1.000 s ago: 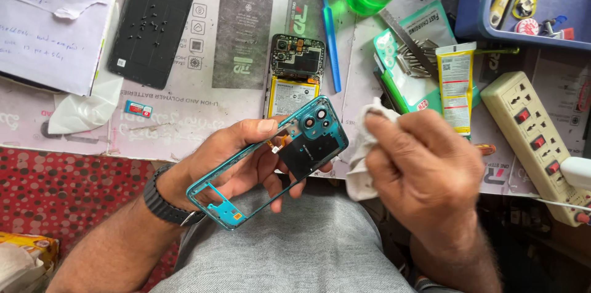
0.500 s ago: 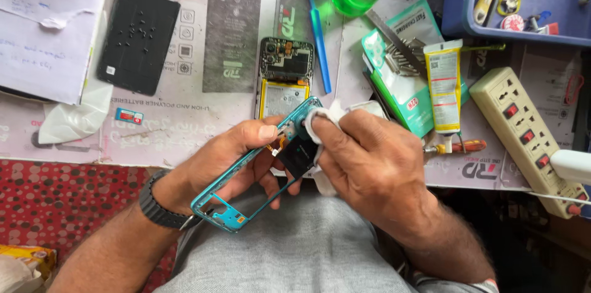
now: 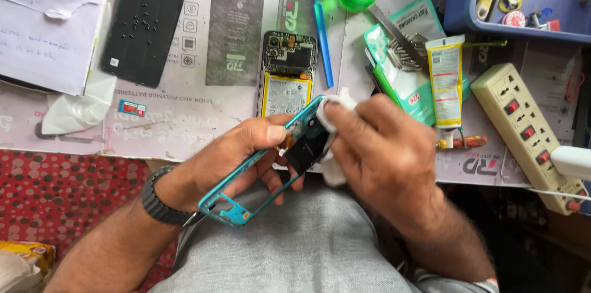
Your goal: The person applies adhesive from a tube to the edges of a phone frame, cleans internal components with a cloth, and aligns the internal chassis with the housing.
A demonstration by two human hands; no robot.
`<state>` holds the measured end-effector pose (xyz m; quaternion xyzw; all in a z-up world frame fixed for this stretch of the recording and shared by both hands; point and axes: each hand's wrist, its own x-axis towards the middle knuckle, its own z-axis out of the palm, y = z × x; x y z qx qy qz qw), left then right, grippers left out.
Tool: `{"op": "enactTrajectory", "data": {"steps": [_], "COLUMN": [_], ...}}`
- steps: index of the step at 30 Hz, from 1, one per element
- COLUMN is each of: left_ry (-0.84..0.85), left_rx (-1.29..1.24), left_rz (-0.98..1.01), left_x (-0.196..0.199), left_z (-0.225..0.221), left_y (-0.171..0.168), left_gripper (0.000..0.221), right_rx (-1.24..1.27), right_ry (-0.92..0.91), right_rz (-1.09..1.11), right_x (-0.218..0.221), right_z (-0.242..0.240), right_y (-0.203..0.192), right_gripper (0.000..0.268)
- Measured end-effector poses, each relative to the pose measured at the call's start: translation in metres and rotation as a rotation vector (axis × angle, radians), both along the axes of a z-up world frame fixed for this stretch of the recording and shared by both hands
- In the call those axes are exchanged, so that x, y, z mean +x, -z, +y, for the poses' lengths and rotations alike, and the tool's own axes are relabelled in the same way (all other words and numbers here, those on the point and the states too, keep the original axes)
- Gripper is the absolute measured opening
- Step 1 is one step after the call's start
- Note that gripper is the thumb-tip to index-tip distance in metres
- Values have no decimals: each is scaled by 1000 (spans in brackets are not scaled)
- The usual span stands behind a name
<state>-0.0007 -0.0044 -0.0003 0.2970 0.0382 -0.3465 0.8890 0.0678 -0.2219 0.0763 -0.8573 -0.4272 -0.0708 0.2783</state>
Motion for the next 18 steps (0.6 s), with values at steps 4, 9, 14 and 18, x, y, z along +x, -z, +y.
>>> {"op": "enactTrajectory", "data": {"steps": [4, 9, 14, 18], "left_ry": [-26, -36, -66, -92], "left_rx": [13, -91, -158, -199], "left_rz": [25, 13, -32, -6], "left_x": [-2, 0, -5, -3], "left_z": [1, 5, 12, 11], "left_y": [0, 0, -2, 0], "left_gripper": [59, 68, 75, 72], "right_rx": [-6, -99, -276, -446], "right_ry": [-13, 138, 292, 405], "right_rz": [4, 51, -270, -505], "right_x": [-1, 4, 39, 76], "right_z": [1, -17, -47, -49], "right_y": [2, -13, -30, -25], "right_gripper": [33, 31, 13, 13]}}
